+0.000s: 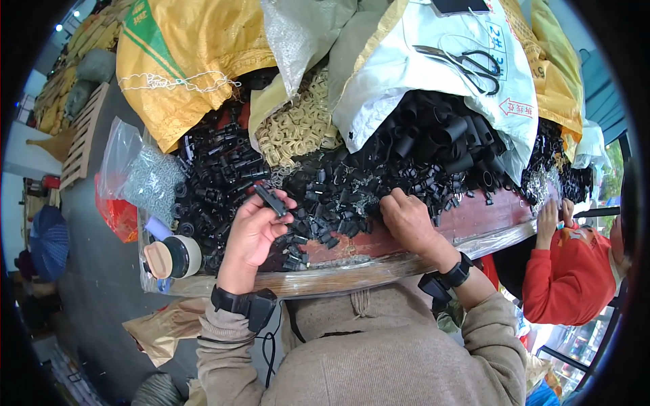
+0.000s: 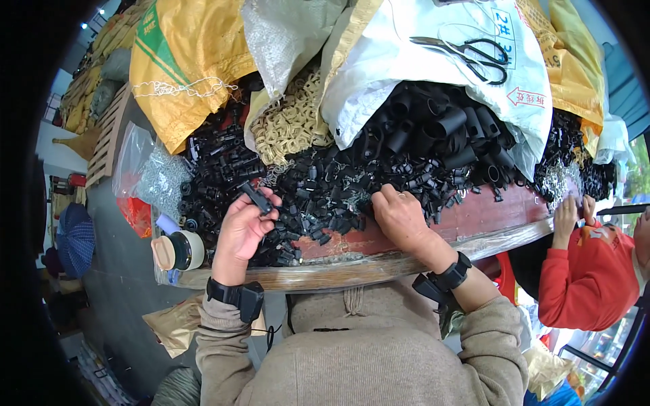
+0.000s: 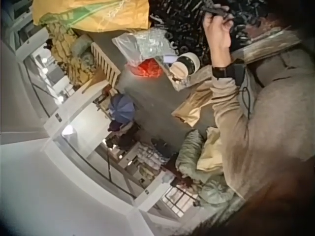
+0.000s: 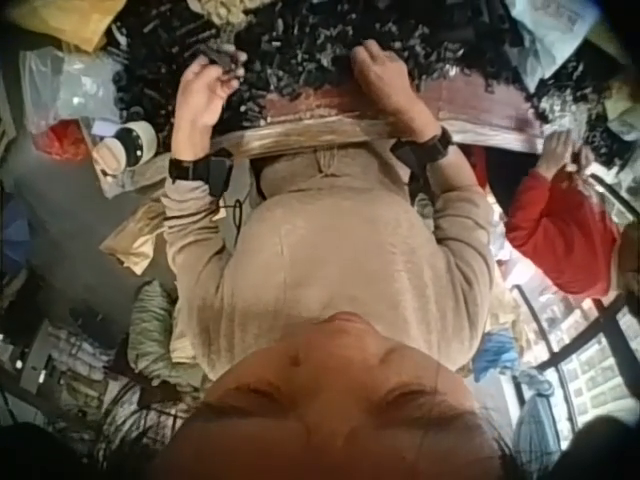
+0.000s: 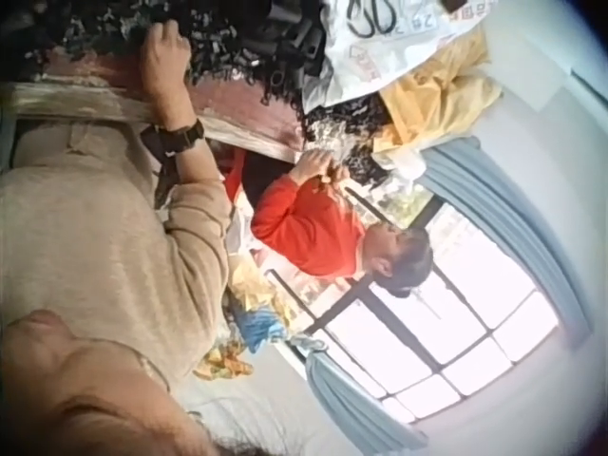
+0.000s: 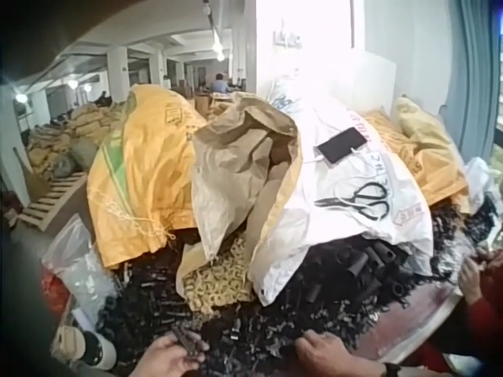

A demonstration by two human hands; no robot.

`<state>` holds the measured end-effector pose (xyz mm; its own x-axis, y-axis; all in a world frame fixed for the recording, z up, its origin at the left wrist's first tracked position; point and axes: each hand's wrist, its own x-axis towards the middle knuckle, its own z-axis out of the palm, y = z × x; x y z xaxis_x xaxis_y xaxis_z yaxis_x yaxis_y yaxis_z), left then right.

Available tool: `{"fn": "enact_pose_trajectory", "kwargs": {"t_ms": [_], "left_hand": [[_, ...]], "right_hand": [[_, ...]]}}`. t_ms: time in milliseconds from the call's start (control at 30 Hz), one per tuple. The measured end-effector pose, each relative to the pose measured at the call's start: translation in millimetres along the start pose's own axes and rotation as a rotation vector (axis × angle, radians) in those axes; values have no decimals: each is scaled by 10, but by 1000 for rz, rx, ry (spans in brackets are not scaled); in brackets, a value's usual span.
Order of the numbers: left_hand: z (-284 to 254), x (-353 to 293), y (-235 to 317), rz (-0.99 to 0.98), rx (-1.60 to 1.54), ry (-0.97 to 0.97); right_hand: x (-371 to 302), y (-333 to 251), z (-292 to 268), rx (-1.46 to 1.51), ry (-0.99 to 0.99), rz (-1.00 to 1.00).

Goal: The person picks up a black plastic component and a small beige piece by hand, fitting the beige piece into the black component. They then pick up a larger black plastic sleeve and slide it over the assembled parts before setting the completed unit down on the table.

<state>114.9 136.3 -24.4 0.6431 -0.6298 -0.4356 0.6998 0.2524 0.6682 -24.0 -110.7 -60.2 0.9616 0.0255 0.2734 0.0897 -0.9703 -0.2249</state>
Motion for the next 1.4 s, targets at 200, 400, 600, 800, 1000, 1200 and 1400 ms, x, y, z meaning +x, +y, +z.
{"fn": "enact_pose_trajectory", "kwargs": {"t_ms": [200,400,600,800,1000,1200,1400], "left_hand": [[202,-76,-173,-43,-3,-48],[534,31,-492,-116,280,-326],[893,167,-721,-81,451,-313],[977,191,-806,210,774,-311],[988,111,-795,287,883,-312],[972,6,-790,168,675,-215],[909,-6,-824,47,432,-195]], "right_hand": [[-27,-11,-164,657,-68,286],[-101,0,-248,1439,-268,577],[-136,-77,-331,1730,-274,598],[-200,-50,-314,1789,-242,524],[-198,-103,-357,1764,-273,511],[-285,-205,-359,1693,-209,462],[-303,-266,-377,1389,-189,421]]}}
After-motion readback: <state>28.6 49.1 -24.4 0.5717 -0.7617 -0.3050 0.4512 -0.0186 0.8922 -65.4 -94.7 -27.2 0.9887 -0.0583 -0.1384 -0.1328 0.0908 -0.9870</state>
